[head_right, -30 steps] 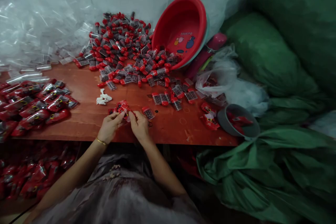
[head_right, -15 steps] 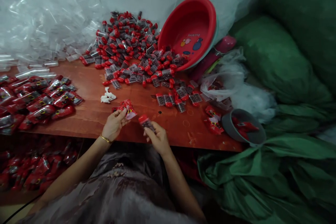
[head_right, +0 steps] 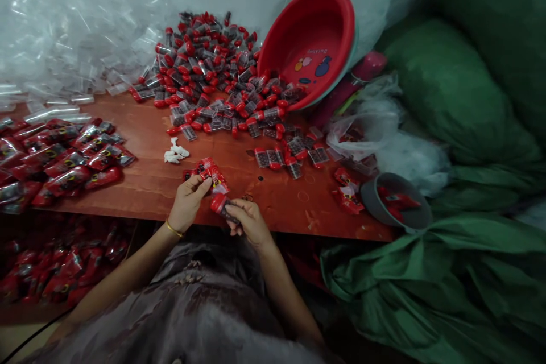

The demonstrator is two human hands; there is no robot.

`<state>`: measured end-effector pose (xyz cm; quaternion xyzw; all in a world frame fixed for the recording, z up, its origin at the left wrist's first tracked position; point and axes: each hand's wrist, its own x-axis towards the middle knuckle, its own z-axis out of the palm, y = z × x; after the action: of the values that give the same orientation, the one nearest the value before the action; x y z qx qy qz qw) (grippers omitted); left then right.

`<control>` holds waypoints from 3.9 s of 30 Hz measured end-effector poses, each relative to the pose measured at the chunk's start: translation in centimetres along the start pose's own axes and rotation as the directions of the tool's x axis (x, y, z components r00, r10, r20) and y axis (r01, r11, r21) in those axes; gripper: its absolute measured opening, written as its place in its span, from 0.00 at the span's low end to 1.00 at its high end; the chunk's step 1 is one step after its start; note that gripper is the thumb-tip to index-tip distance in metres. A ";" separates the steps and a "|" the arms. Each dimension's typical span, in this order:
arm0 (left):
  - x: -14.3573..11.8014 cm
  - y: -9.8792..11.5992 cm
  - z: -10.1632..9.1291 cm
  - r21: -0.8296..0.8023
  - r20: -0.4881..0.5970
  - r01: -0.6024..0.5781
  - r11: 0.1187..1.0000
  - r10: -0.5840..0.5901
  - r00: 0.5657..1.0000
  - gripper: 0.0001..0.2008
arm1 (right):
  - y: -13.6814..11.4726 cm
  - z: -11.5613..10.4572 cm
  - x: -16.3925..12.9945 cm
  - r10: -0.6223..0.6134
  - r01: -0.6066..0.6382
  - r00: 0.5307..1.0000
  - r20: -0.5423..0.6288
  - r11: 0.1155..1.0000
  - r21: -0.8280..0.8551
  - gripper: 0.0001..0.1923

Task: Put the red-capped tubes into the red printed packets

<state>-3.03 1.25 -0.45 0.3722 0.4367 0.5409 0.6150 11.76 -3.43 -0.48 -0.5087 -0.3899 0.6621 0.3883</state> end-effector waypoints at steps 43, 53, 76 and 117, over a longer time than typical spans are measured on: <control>-0.1 0.2 0.6 -0.088 0.210 0.255 0.963 -0.232 0.950 0.16 | 1.3 1.2 1.5 -0.611 0.477 0.783 -0.121 0.713 -0.514 0.08; -0.1 -0.4 1.7 -0.214 0.137 0.284 0.934 -0.260 0.956 0.18 | 1.6 1.6 1.8 -0.458 0.418 0.872 -0.174 0.880 -0.227 0.12; -0.2 -0.7 0.8 -0.113 0.094 0.161 0.980 -0.151 0.984 0.16 | 1.6 1.9 1.4 -0.412 0.366 0.888 -0.204 0.902 -0.229 0.14; 3.1 0.7 0.0 -0.076 -0.178 -0.047 0.996 0.032 0.984 0.15 | 3.2 -2.3 3.5 -0.562 0.227 0.774 -0.292 0.676 -0.701 0.16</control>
<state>-3.19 4.39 -0.17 0.3068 0.4600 0.6008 0.5774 12.96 -1.20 -5.16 -0.6564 -0.5811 0.2380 0.4181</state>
